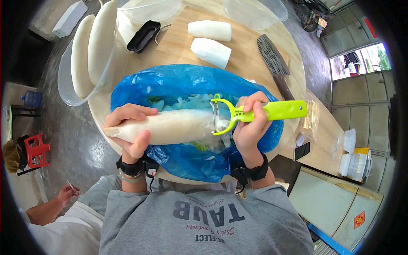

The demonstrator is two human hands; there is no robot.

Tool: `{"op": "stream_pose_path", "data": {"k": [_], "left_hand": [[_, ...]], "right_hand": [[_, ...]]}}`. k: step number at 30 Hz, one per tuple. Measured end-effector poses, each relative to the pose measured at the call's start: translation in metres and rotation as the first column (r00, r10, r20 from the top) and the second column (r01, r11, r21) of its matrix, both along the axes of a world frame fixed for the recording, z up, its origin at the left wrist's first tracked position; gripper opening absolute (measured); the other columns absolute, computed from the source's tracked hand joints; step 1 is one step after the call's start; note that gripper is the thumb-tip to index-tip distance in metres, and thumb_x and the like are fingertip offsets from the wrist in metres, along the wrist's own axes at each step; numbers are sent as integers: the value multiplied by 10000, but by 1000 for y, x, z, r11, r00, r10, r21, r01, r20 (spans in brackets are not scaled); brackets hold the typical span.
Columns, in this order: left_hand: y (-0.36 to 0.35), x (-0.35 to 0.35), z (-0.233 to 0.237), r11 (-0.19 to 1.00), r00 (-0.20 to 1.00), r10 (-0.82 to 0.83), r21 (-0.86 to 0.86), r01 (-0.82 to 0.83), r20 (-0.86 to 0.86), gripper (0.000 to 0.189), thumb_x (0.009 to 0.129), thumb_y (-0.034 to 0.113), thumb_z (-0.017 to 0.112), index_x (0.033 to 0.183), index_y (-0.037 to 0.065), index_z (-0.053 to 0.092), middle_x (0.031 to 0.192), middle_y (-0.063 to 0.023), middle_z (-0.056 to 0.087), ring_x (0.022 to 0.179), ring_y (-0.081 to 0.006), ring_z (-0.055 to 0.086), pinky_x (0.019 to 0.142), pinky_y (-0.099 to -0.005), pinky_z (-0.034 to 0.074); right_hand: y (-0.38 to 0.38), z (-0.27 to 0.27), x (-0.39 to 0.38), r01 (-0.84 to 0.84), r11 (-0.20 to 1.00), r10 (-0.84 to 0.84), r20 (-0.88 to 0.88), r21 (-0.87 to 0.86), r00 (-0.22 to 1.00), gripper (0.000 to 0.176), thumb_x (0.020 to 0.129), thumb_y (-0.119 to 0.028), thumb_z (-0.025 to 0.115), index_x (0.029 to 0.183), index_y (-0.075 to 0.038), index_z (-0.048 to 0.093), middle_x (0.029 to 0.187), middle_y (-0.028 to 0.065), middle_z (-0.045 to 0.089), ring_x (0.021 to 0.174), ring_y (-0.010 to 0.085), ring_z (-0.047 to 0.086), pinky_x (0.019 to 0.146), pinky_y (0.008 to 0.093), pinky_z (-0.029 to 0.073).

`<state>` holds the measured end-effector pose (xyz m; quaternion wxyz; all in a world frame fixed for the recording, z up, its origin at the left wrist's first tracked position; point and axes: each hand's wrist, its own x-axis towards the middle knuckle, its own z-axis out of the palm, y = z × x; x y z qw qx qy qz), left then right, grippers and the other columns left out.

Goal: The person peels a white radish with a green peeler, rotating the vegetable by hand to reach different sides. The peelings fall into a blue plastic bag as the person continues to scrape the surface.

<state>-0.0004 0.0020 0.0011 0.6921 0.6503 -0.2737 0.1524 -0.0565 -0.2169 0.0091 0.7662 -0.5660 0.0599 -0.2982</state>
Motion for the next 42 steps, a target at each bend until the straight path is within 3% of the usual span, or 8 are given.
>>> {"op": "stream_pose_path", "data": {"k": [4, 9, 17, 20, 29, 33, 36, 42], "left_hand": [[0, -1, 1, 1000, 1000, 9, 8, -9, -9, 311, 631, 242, 652, 786, 11, 512, 742, -175, 616, 646, -198, 589, 580, -258, 458], [1, -1, 0, 1000, 1000, 0, 17, 0, 0, 312, 635, 248, 654, 784, 15, 511, 748, -173, 616, 649, -195, 589, 583, -258, 457], [1, -1, 0, 1000, 1000, 1, 17, -1, -5, 316, 630, 252, 653, 785, 16, 514, 740, -169, 616, 652, -199, 594, 581, -259, 460], [0, 0, 0, 1000, 1000, 5, -2, -5, -9, 316, 625, 253, 654, 782, 15, 517, 736, -167, 616, 653, -202, 597, 581, -260, 461], [1, 0, -1, 1000, 1000, 2, -4, -2, -11, 320, 619, 253, 660, 776, 12, 518, 729, -170, 614, 660, -204, 598, 582, -261, 461], [0, -1, -2, 1000, 1000, 2, -21, -2, -15, 326, 622, 256, 663, 777, 8, 517, 727, -174, 612, 660, -206, 595, 581, -262, 458], [-1, 0, -1, 1000, 1000, 3, -24, -3, -15, 327, 625, 257, 663, 777, 7, 517, 727, -175, 611, 660, -207, 594, 581, -264, 458], [-1, -1, -1, 1000, 1000, 6, -28, -7, -12, 331, 628, 265, 662, 774, 6, 517, 726, -177, 611, 659, -208, 596, 586, -265, 460]], "right_hand": [[3, -2, -2, -183, 981, 190, 129, -66, 973, 206, 832, -195, 420, 692, -48, 458, 617, 29, 465, 446, 55, 354, 410, 190, 272], [11, 1, -7, -299, 931, 299, -32, -210, 954, 136, 818, -111, 443, 731, -17, 490, 706, 49, 505, 616, 96, 451, 556, 221, 359], [3, 1, 2, 74, 995, -76, -35, -67, 996, 195, 827, -169, 396, 682, -48, 445, 584, 16, 443, 429, 41, 309, 401, 184, 236], [2, 1, 2, 41, 999, -38, 125, -18, 991, 199, 824, -193, 394, 694, -54, 449, 566, 17, 435, 418, 40, 306, 391, 184, 239], [8, 0, -6, -279, 960, 279, -7, -17, 960, 155, 823, -152, 447, 735, -32, 490, 697, 36, 505, 537, 71, 441, 486, 195, 352], [12, 0, -6, -353, 910, 364, 15, -217, 931, 117, 810, -97, 458, 743, -13, 504, 711, 59, 518, 621, 105, 461, 568, 235, 369], [13, 0, -2, -174, 933, 212, 90, -316, 973, 104, 805, -85, 455, 745, -13, 500, 702, 59, 515, 615, 113, 462, 564, 232, 369], [8, -3, -2, -30, 1000, 30, 163, -6, 986, 229, 819, -266, 380, 668, -95, 359, 525, 17, 315, 503, 120, 286, 516, 268, 243]]}}
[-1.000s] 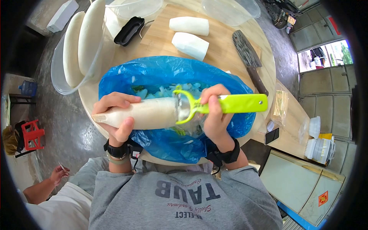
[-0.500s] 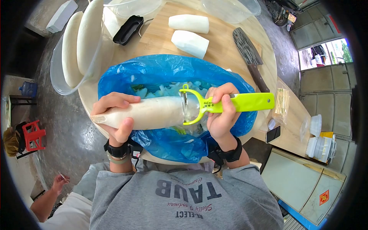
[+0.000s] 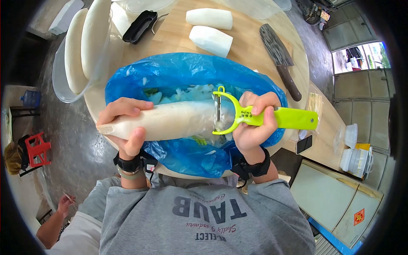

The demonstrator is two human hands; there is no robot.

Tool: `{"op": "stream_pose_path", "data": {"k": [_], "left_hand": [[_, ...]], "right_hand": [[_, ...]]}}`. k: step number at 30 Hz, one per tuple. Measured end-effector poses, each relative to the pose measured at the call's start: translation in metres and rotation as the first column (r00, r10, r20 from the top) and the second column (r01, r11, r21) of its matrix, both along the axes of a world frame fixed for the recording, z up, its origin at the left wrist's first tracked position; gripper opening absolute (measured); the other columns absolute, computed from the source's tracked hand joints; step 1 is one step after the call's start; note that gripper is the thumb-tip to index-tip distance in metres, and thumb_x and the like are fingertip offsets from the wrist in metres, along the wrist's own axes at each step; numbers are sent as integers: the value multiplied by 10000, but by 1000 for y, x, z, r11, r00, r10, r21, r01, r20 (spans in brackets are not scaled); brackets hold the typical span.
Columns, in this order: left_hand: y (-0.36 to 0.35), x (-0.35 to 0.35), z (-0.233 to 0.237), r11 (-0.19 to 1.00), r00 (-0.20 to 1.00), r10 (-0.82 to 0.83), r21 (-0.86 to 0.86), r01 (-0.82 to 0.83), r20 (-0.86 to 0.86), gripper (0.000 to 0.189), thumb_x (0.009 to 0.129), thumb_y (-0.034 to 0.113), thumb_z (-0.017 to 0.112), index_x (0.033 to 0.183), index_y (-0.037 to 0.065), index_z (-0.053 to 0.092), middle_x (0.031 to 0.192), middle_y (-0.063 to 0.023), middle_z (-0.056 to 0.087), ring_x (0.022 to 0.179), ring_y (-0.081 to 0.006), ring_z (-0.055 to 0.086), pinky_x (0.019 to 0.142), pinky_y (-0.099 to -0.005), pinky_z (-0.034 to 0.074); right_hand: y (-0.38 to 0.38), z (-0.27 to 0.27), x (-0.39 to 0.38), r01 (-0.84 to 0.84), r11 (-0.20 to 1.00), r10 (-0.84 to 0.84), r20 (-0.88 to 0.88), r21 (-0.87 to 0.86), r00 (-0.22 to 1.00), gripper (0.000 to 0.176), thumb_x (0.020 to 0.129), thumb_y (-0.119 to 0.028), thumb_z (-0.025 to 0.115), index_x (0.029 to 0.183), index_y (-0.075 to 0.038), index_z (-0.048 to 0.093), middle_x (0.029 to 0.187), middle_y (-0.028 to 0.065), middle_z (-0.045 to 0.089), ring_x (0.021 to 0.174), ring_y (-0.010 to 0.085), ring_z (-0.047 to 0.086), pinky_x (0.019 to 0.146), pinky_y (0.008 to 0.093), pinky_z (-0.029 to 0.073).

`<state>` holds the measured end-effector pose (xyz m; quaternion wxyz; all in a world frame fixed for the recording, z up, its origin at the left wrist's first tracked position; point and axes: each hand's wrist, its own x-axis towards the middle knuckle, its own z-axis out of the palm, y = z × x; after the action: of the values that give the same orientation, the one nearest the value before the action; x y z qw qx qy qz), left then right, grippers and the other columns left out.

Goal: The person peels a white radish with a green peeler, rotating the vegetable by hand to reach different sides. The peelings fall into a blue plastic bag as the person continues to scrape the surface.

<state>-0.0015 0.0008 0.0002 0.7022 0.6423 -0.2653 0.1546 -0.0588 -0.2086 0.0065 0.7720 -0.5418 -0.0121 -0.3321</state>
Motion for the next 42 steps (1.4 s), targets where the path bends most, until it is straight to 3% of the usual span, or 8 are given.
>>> {"op": "stream_pose_path", "data": {"k": [6, 7, 11, 18, 22, 32, 37, 42], "left_hand": [[0, 0, 0, 1000, 1000, 3, 1, -3, -10, 332, 630, 268, 658, 774, 6, 515, 728, -180, 611, 654, -204, 594, 586, -266, 461], [0, 0, 1, 1000, 1000, 3, 0, -3, -10, 331, 631, 268, 658, 775, 6, 515, 729, -180, 612, 654, -204, 593, 586, -266, 461], [1, 0, 1, 1000, 1000, 8, 22, -7, -10, 329, 631, 269, 658, 775, 10, 514, 735, -178, 615, 647, -198, 588, 585, -265, 460], [1, 1, 1, 1000, 1000, 2, 16, -2, 4, 325, 627, 267, 659, 773, 14, 518, 734, -171, 618, 634, -190, 584, 570, -258, 458], [0, 1, 3, 1000, 1000, -2, 11, 2, 14, 320, 623, 260, 658, 774, 14, 522, 730, -169, 619, 630, -188, 586, 567, -253, 458], [3, 3, 0, 999, 995, -38, 24, 36, 90, 307, 602, 248, 652, 753, 14, 524, 711, -171, 617, 594, -187, 581, 537, -251, 455], [2, 4, 0, 999, 993, -51, 1, 51, 104, 305, 586, 245, 657, 738, 16, 525, 708, -169, 617, 581, -182, 572, 531, -252, 451], [1, 5, 1, 999, 992, -46, 6, 46, 118, 309, 583, 252, 658, 736, 19, 524, 699, -163, 618, 573, -178, 566, 524, -250, 448]], "right_hand": [[6, 4, -4, -78, 994, 72, -76, -73, 995, 249, 827, -285, 405, 684, -82, 384, 506, 17, 335, 450, 105, 284, 482, 251, 245], [1, -5, -5, -157, 987, 156, -4, -38, 988, 212, 819, -215, 459, 736, -21, 470, 647, 49, 469, 503, 90, 378, 481, 225, 319], [0, -4, -5, -245, 948, 233, -79, -204, 969, 143, 806, -146, 502, 780, -6, 509, 729, 50, 524, 602, 101, 474, 538, 202, 373], [-3, 6, 1, 2, 975, -57, -246, -220, 967, 134, 816, -98, 447, 709, -22, 470, 667, 38, 487, 572, 71, 430, 507, 204, 347], [-12, 6, 2, 26, 997, -14, -167, 71, 986, 167, 806, -158, 429, 683, -48, 457, 626, 29, 469, 457, 58, 349, 416, 185, 272], [1, 13, -2, -323, 936, 278, -272, -139, 921, 140, 837, -138, 455, 766, -33, 514, 728, 23, 516, 533, 52, 460, 473, 170, 363], [-4, 8, 2, -74, 987, 33, -269, -143, 963, 176, 832, -141, 410, 692, -46, 458, 643, 16, 468, 468, 40, 359, 428, 183, 288], [-9, 2, 3, -92, 996, 92, -141, 5, 986, 219, 829, -224, 427, 699, -50, 460, 629, 24, 472, 458, 55, 380, 419, 182, 298]]}}
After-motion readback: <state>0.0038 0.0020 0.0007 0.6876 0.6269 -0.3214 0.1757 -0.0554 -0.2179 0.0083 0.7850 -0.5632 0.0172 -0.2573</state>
